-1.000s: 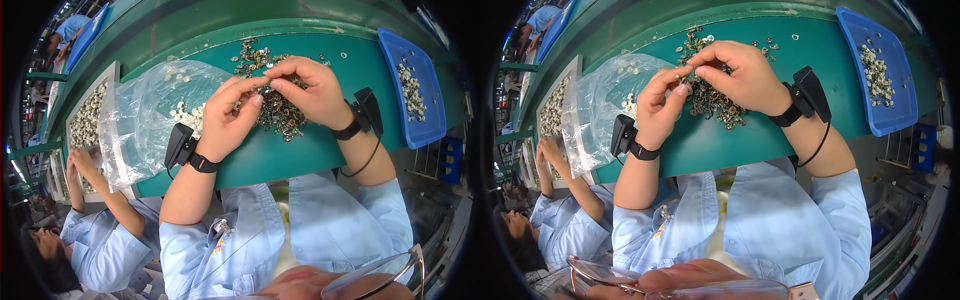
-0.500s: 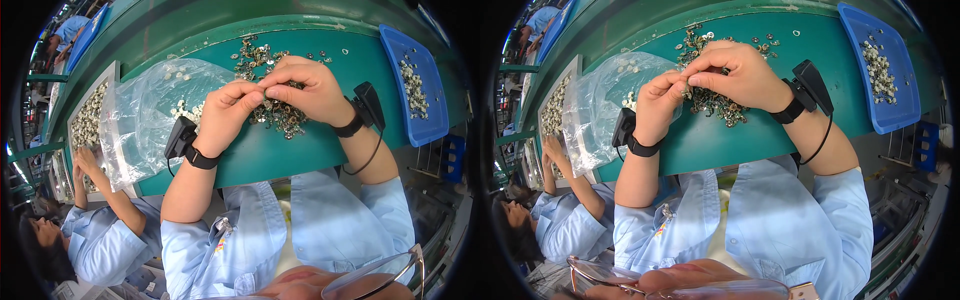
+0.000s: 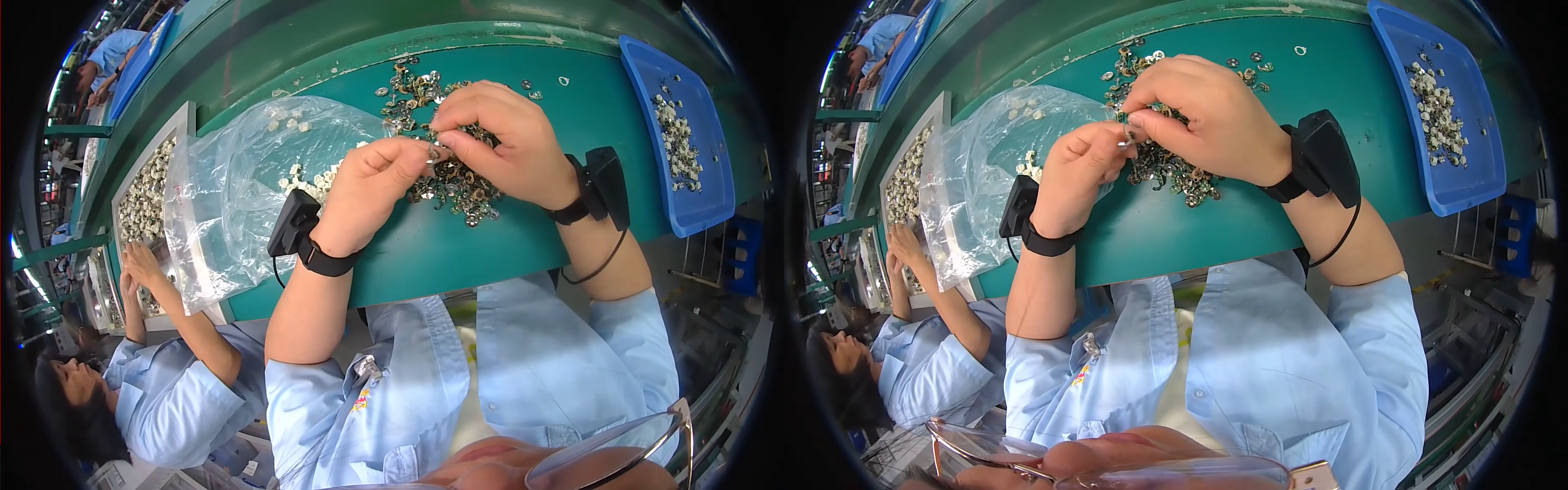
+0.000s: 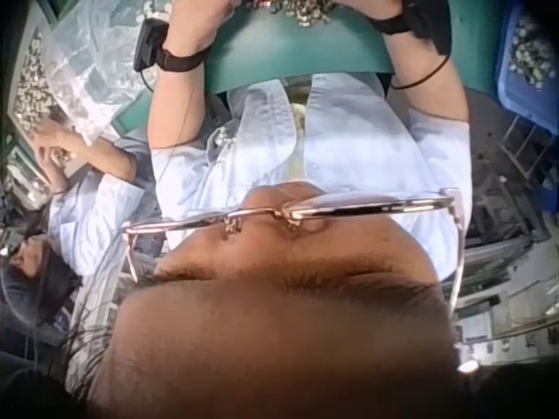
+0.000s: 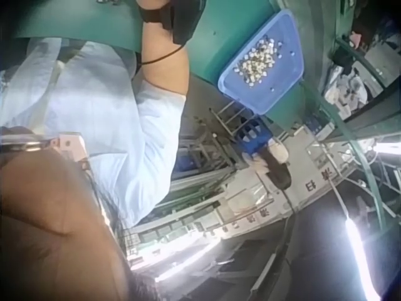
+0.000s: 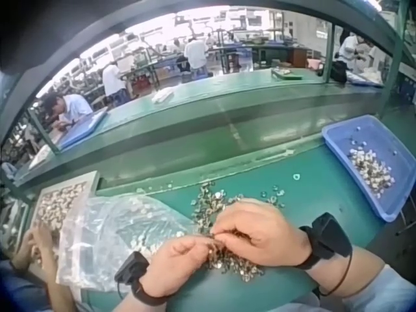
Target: Manually sorting and assembling small metal components on a production line.
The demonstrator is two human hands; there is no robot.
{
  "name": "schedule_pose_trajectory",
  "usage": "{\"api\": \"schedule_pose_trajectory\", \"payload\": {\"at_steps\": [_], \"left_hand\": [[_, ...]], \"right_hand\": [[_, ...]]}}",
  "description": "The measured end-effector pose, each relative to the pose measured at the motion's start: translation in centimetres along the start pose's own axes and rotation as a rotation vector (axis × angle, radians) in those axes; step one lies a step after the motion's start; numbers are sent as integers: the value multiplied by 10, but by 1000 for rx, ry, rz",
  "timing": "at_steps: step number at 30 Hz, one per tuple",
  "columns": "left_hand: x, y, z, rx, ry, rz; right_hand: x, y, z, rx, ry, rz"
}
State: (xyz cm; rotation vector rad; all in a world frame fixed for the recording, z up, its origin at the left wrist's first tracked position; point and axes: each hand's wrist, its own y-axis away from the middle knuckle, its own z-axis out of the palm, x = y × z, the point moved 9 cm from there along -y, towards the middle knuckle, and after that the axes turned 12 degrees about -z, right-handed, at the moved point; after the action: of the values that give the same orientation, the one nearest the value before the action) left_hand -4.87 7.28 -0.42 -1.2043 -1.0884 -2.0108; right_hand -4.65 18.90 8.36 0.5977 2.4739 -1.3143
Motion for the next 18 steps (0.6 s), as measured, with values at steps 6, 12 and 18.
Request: {"api": "schedule_pose_trajectory", "payload": {"at_steps": [6,12,18], "left_hand": [[2,0,2,-27,62,30],[12,4,7,-21,50,147],[13,5,4,8,110,118]], "right_hand": [[2,2,-2,30,-20,24],[-5,-1,-4,63,-37,-2],[-3,0,-5,63,-30,12]]}}
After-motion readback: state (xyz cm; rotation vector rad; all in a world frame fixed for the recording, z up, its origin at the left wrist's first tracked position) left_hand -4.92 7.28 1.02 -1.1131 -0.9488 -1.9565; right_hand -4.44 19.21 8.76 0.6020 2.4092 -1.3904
